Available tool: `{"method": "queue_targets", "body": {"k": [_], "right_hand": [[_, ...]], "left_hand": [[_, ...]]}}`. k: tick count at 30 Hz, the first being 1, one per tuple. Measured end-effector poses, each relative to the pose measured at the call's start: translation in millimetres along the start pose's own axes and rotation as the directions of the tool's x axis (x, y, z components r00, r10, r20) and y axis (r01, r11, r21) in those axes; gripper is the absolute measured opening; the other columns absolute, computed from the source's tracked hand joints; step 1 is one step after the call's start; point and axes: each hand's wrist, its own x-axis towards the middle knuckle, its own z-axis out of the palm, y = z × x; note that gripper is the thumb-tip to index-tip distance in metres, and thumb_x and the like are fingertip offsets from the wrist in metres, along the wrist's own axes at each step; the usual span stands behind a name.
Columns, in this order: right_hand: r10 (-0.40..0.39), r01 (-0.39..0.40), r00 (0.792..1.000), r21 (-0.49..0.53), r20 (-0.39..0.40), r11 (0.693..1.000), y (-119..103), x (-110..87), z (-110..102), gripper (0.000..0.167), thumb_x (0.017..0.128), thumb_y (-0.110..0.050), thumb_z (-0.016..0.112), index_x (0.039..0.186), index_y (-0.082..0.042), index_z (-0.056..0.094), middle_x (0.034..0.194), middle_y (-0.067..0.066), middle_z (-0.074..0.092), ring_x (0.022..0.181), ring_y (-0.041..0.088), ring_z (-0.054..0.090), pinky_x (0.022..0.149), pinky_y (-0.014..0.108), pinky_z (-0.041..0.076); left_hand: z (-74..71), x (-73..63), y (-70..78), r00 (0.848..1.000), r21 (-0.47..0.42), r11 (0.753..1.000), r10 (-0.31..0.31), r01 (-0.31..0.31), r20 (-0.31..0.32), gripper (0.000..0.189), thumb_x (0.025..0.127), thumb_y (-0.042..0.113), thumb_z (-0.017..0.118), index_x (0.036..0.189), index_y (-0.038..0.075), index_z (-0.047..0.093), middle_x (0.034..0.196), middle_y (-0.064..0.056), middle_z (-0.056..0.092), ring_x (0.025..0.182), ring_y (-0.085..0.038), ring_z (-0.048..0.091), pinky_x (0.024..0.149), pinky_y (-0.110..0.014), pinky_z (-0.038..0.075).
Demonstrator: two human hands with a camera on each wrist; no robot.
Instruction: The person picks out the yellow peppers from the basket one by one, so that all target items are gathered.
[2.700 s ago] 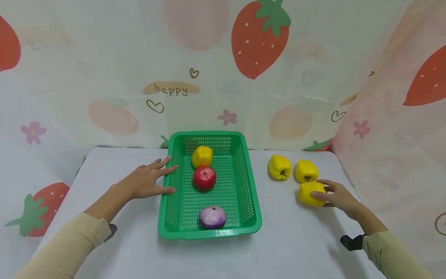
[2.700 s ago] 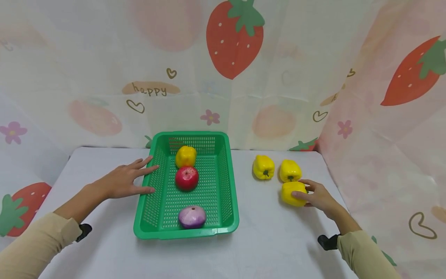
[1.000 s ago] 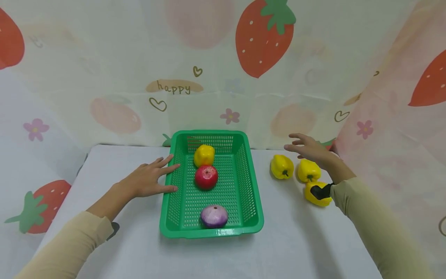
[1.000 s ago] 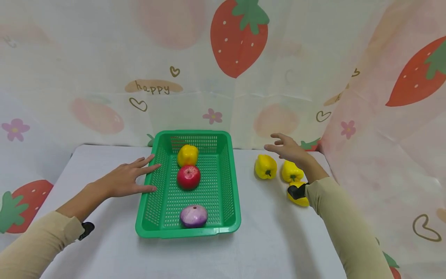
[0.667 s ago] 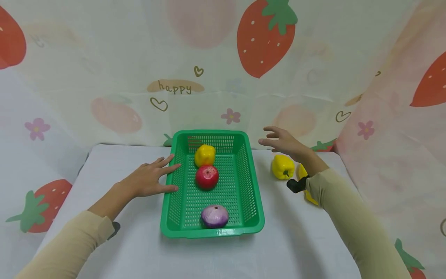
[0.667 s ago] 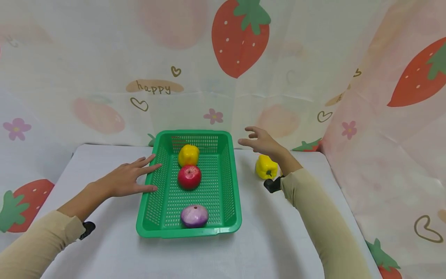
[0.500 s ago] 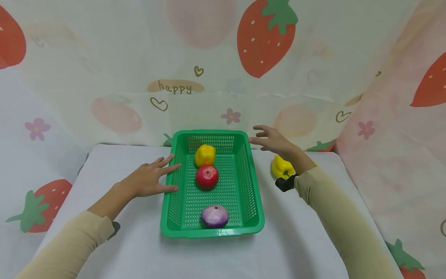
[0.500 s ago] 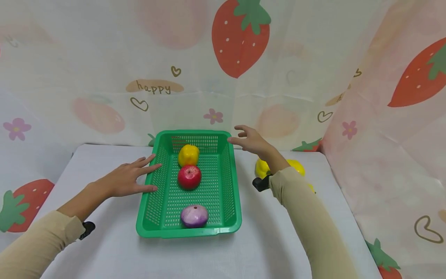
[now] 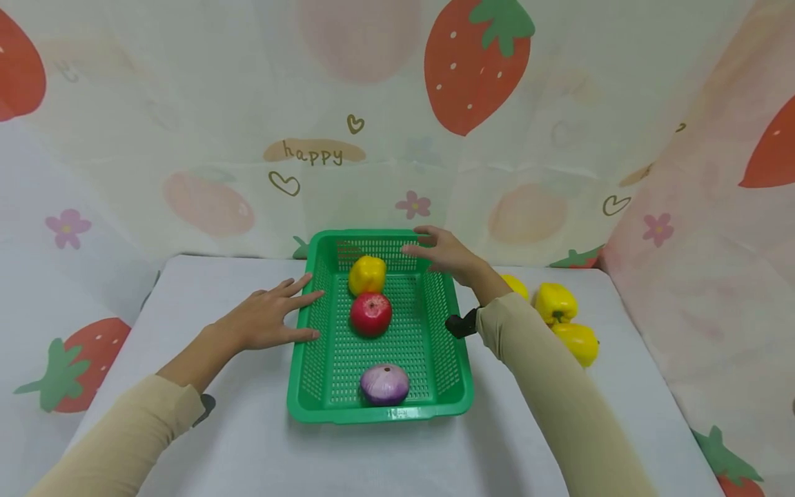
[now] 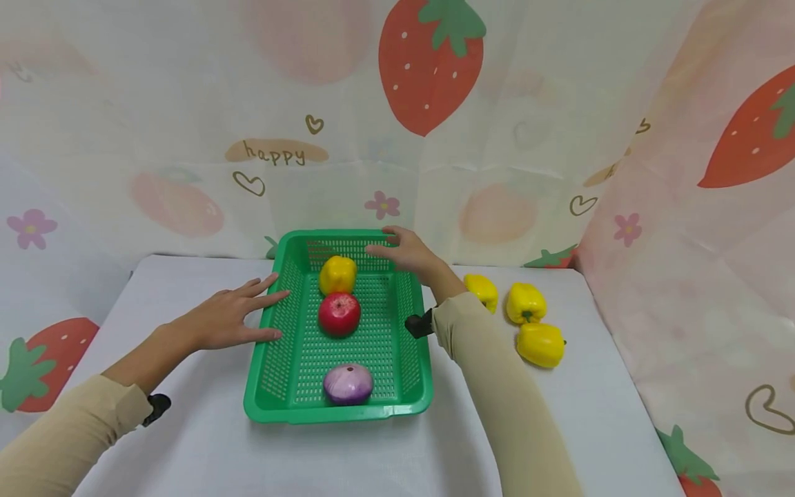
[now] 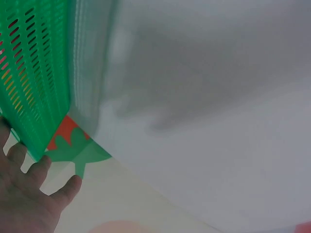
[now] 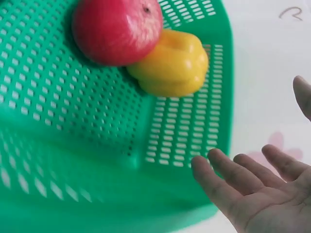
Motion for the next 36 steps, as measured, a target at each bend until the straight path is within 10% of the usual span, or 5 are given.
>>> {"method": "queue_targets", "body": {"k": [36], "right_hand": [[0.189,-0.186,0.981,-0.062,0.036,0.981,2,41.2,75,0.079,0.095,-0.039,0.067,0.158,-0.015,0.026,0.158,0.016,0.031,0.133,0.041,0.045,0.101,0.058,0.046]], "left_hand": [[1.4,-1.6,-4.1,1.0,-0.02,1.0,-0.012,0.012,0.009,0.083,0.087,0.067,0.06,0.153,0.022,0.041,0.165,-0.012,0.02,0.145,-0.046,0.026,0.106,-0.07,0.032]]}}
